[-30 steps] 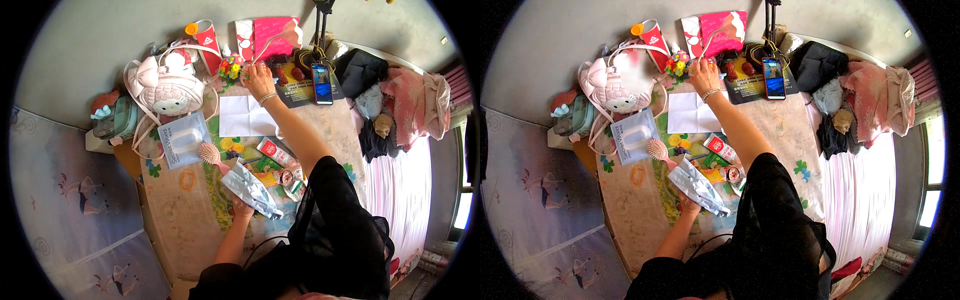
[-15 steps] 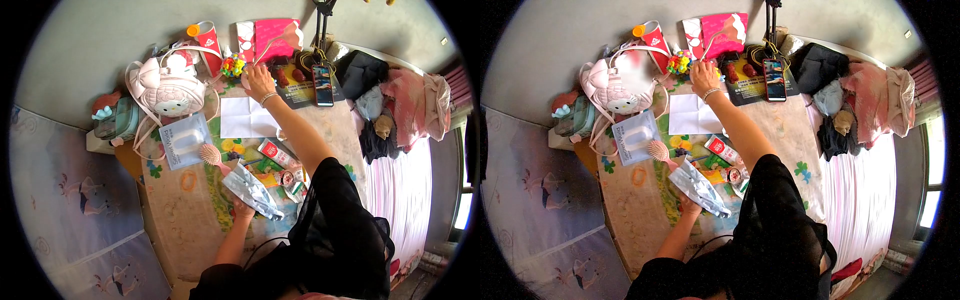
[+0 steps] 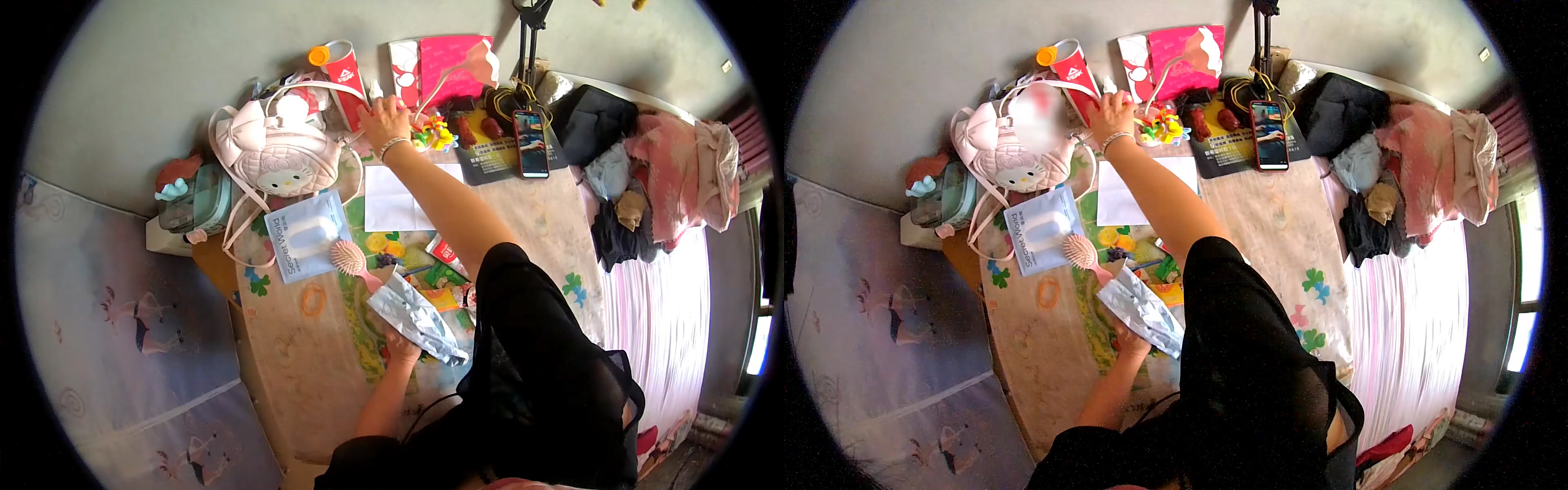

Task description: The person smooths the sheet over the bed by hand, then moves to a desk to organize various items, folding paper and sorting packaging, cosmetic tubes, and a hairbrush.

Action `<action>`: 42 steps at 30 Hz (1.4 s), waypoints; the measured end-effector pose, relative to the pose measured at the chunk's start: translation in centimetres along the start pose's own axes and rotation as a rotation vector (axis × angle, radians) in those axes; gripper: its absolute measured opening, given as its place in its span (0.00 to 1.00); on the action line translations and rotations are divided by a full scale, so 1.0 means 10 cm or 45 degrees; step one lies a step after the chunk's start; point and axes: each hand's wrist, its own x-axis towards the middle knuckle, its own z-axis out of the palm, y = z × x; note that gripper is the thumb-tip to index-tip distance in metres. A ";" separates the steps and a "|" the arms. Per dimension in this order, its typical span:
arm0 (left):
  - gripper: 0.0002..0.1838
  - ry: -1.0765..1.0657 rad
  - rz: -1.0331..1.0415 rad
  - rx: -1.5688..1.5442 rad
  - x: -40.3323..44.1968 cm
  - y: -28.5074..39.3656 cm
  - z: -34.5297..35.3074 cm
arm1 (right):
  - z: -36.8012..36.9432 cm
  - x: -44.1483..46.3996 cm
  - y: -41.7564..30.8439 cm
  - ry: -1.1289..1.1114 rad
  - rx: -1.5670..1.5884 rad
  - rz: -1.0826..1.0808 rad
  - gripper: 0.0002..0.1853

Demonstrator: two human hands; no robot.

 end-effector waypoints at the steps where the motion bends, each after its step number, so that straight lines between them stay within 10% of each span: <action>1: 0.23 0.001 -0.005 0.001 -0.03 -0.03 0.04 | 0.02 0.02 0.04 -0.001 0.001 -0.005 0.17; 9: 0.24 -0.108 0.079 0.091 -0.17 -0.12 0.15 | 0.01 0.03 0.56 0.473 0.567 -0.121 0.14; 18: 0.21 -0.181 -0.021 0.007 -0.10 -0.08 0.06 | 0.01 -0.03 1.04 0.317 1.065 -0.078 0.19; 37: 0.20 -0.177 0.020 -0.012 -0.13 -0.11 0.13 | 0.11 -0.58 0.70 0.518 0.869 0.000 0.18; 42: 0.19 -0.140 0.017 0.022 -0.11 -0.10 0.09 | -0.18 -0.76 0.68 0.084 0.335 -0.246 0.38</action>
